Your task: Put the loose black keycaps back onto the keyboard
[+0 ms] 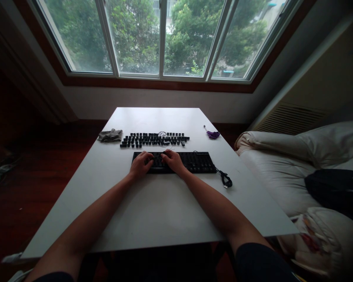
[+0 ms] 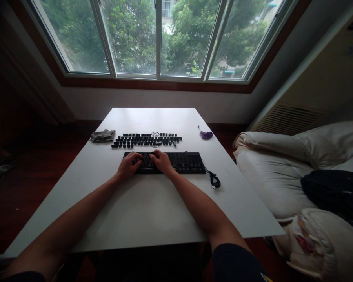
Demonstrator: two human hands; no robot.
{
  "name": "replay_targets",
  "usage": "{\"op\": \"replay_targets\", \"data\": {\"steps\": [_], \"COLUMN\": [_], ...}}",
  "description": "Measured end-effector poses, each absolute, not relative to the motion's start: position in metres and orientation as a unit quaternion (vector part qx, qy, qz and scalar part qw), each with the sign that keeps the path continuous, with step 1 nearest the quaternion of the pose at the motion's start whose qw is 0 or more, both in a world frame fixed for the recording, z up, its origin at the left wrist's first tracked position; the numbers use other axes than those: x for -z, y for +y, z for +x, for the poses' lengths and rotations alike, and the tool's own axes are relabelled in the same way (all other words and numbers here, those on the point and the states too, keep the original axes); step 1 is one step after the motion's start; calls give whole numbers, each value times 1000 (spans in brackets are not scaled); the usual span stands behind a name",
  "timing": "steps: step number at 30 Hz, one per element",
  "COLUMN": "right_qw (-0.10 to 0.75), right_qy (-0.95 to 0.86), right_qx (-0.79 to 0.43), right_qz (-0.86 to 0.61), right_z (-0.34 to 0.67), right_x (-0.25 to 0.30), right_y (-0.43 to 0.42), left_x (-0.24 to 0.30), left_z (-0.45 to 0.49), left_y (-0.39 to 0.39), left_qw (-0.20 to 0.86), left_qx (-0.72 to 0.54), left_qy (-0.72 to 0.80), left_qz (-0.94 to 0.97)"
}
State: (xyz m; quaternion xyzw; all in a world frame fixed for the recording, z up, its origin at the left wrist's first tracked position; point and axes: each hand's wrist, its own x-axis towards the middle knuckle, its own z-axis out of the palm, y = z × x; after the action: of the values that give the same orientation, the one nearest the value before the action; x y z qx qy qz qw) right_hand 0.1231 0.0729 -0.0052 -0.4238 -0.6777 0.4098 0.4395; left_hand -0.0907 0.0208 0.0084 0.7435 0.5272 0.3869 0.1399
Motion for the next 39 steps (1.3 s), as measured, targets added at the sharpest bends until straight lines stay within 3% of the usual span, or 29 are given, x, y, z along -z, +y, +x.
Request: {"op": "replay_targets", "data": {"steps": [12,18,39], "right_qw": [453,439,411], "right_qy": [-664,-627,-627], "right_qx": [-464,-529,-549], "right_qz": [-373,-366,-370], "right_z": [124,124,125], "right_x": [7,8,0], "right_y": [76,81,78], "left_x": [-7,-8,-10], "left_z": [-94,-91,-91], "left_y": [25,20,17], "left_qw": [215,179,134], "left_qx": [-400,-372,-358], "left_qy": [527,534,500], "left_qz": [719,737,777]}}
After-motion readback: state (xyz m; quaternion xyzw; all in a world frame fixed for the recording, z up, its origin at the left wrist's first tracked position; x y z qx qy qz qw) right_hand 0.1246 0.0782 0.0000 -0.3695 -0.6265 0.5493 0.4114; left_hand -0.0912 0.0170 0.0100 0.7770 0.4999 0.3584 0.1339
